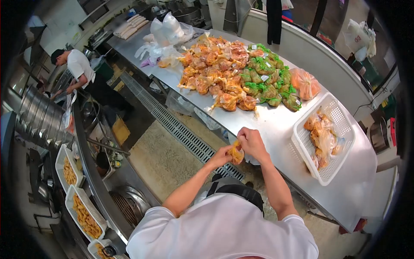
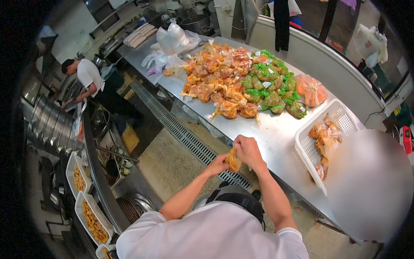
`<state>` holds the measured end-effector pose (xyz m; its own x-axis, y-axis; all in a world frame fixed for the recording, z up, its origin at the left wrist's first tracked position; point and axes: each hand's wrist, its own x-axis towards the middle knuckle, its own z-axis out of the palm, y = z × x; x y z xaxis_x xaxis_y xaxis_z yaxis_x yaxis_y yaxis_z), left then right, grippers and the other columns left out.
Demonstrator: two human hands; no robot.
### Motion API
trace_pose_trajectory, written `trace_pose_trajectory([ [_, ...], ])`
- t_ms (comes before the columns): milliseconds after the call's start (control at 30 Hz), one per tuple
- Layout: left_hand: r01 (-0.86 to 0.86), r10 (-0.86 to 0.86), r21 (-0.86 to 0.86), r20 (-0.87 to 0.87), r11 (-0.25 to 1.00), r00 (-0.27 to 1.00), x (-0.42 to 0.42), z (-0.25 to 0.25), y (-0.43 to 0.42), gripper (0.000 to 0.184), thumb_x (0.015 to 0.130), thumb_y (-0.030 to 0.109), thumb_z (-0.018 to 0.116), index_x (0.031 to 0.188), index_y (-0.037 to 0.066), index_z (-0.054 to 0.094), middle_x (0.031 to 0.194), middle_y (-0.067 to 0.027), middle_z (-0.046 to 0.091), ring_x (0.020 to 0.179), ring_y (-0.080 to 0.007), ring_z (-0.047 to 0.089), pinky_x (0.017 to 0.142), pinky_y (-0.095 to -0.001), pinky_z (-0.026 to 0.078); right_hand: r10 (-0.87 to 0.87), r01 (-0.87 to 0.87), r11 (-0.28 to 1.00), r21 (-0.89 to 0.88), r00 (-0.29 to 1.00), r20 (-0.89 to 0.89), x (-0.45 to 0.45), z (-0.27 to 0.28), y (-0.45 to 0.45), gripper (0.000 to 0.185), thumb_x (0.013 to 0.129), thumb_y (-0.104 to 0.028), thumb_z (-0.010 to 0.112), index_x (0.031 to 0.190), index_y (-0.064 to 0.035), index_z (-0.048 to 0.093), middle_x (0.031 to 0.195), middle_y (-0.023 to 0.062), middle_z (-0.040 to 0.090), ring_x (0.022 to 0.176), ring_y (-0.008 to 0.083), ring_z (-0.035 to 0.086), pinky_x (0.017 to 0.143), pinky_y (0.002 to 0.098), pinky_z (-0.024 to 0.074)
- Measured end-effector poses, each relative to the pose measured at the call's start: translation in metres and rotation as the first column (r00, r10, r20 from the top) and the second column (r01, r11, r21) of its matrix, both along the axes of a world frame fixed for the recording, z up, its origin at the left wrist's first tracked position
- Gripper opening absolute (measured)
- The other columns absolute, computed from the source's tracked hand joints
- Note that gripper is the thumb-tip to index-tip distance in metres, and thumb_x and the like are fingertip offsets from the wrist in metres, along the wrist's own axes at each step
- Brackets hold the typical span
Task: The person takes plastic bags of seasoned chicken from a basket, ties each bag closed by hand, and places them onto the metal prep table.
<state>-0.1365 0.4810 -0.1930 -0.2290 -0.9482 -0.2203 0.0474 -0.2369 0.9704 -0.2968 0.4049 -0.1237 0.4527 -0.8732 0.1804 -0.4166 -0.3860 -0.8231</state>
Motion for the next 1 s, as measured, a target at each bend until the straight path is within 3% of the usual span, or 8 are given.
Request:
trace_pose_trajectory([
  [200,-0.304,0.31,-0.081,0.083,0.949,0.947,0.077,0.037,-0.095,0.02,0.084,0.009,0.059,0.103,0.007,0.064,0.082,0.0,0.065,0.061,-0.0078,0.057,0.053,-0.0235,0.047,-0.199,0.163,0.968,0.193,0.962,0.189,-0.007,0.016,0.014,0.022,0.086,-0.002,0.054,0.107,0.0019,0.056,0.078,0.014,0.064,0.06,0.0235,0.063,0.058,0.0335,0.0488],
  [300,-0.471,0.559,-0.439,0.091,0.765,0.824,0.145,0.03,-0.198,0.031,0.085,0.011,0.064,0.114,0.0,0.059,0.098,-0.0078,0.065,0.084,-0.0159,0.061,0.076,-0.0292,0.05,-0.253,0.232,0.958,0.167,0.961,0.115,-0.048,0.008,0.033,0.027,0.087,-0.002,0.052,0.114,0.0013,0.052,0.082,0.0134,0.064,0.061,0.0224,0.062,0.059,0.0324,0.0486],
  [333,-0.355,0.667,-0.71,0.215,0.609,0.714,0.15,0.043,-0.221,0.048,0.083,0.01,0.064,0.128,-0.002,0.051,0.126,-0.0187,0.056,0.119,-0.0278,0.052,0.104,-0.0368,0.039,-0.277,0.26,0.954,0.148,0.955,0.107,-0.066,0.003,0.042,0.028,0.087,-0.001,0.053,0.115,0.0012,0.052,0.082,0.0134,0.064,0.061,0.0225,0.062,0.06,0.0324,0.0486],
  [467,-0.166,0.548,-0.584,0.572,0.795,0.61,0.178,0.037,-0.306,0.038,0.085,0.013,0.062,0.118,-0.004,0.058,0.117,-0.0191,0.062,0.108,-0.0303,0.06,0.096,-0.0398,0.046,-0.476,0.46,0.874,0.153,0.875,0.087,-0.142,-0.002,0.097,0.031,0.085,0.0,0.054,0.116,0.0015,0.052,0.083,0.0127,0.063,0.065,0.0224,0.061,0.064,0.0329,0.0489],
  [633,-0.225,0.489,-0.606,0.313,0.763,0.814,0.003,0.088,-0.285,0.026,0.088,0.005,0.059,0.112,-0.002,0.062,0.11,-0.0159,0.064,0.099,-0.0269,0.062,0.092,-0.0387,0.047,-0.724,0.691,0.68,0.244,0.686,0.072,-0.211,-0.008,0.154,0.026,0.09,-0.007,0.056,0.114,0.002,0.054,0.084,0.0115,0.064,0.066,0.0188,0.061,0.064,0.0324,0.0496],
  [800,0.226,0.241,-0.837,0.384,0.499,0.891,-0.204,0.076,-0.249,0.019,0.084,0.011,0.06,0.098,0.0,0.068,0.097,-0.0155,0.068,0.095,-0.0292,0.062,0.088,-0.0375,0.047,-0.775,0.73,0.627,0.273,0.622,0.115,-0.25,-0.004,0.175,0.026,0.091,-0.009,0.057,0.114,0.0017,0.055,0.082,0.0106,0.064,0.066,0.0165,0.061,0.063,0.0313,0.0506],
  [900,0.374,-0.107,-0.709,0.392,0.598,0.914,-0.311,0.058,-0.225,0.017,0.086,0.013,0.062,0.095,0.001,0.069,0.085,-0.0113,0.07,0.079,-0.0209,0.066,0.073,-0.0312,0.051,-0.766,0.719,0.635,0.282,0.632,0.114,-0.267,-0.004,0.181,0.026,0.092,-0.008,0.058,0.116,0.0018,0.056,0.084,0.0063,0.065,0.071,0.0111,0.062,0.063,0.0256,0.05],
  [1000,0.514,-0.052,-0.485,0.69,0.708,0.722,-0.387,0.062,-0.202,0.028,0.083,0.029,0.065,0.09,0.003,0.069,0.078,-0.0137,0.069,0.078,-0.0303,0.068,0.074,-0.0414,0.052,-0.76,0.705,0.643,0.297,0.634,0.14,-0.279,-0.009,0.189,0.026,0.092,-0.007,0.057,0.116,0.0026,0.057,0.088,0.0076,0.067,0.072,0.0114,0.062,0.064,0.0255,0.0505],
])
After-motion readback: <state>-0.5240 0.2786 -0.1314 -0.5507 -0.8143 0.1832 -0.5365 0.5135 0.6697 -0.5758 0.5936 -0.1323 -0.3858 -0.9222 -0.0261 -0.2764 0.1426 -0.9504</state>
